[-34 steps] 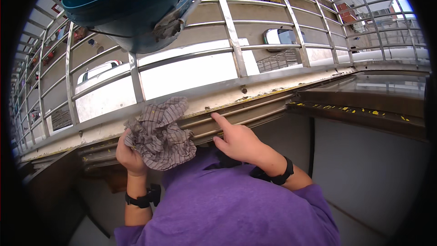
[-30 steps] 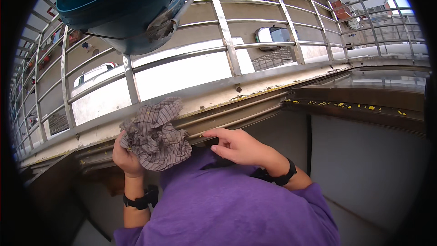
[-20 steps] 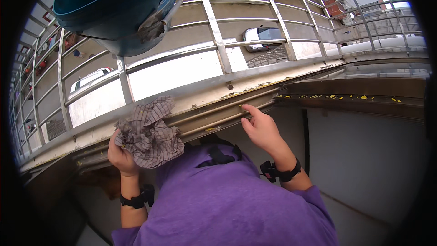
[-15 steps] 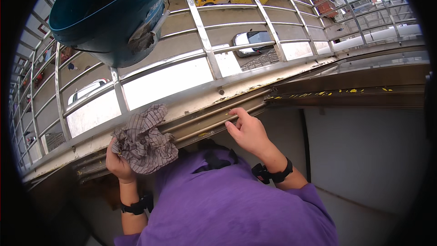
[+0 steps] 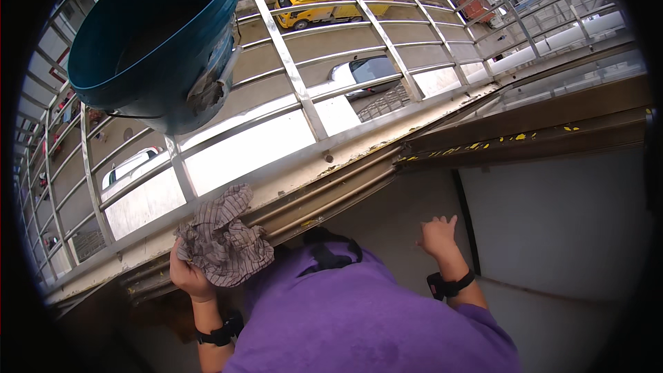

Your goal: The person wipes the metal window frame with a cloth, repeatedly dipping the cloth into a bucket of water and wringing it out. They clean along the frame's edges and corners, occasionally adjusting their grip and position.

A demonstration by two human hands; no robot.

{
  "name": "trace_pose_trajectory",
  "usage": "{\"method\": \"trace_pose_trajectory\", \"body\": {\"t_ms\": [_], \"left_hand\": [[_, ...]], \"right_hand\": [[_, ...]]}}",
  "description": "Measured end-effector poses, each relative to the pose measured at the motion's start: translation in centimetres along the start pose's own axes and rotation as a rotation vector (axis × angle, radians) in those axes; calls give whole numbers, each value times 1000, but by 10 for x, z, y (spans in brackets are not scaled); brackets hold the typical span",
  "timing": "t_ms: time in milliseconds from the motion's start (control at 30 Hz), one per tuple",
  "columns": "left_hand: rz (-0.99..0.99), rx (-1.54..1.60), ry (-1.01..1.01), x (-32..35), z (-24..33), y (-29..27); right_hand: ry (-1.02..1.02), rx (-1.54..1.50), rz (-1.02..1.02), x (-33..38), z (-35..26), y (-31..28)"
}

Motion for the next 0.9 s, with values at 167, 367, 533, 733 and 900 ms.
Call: {"method": "trace_pose_trajectory", "body": {"t_ms": [167,367,533,733,900], "left_hand": [[-7,40,-13,0,-4,0],[-8,87,10,-1,3,1],[50,258,-166,3,-18,-14],[88,488,-292,-39,38,-44],[-41,866,-172,-63,124,-20]], "right_hand": [[294,-690,195,-7,2,-35],[-210,-439,676,-10,-61,-103],[-161,-557,516,-19,-61,-89],[-106,-751,414,-24,-55,-72],[-298,-1180,239,-28,-104,-103]]}}
Point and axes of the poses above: each hand's wrist, its own x-axis away from the middle knuckle, its own y-axis out of the palm, z = x × y, the point moved 10 cm from there along -x, towards the middle knuckle, and after that the axes turned 2 degrees about -y, right-handed, at the moved point
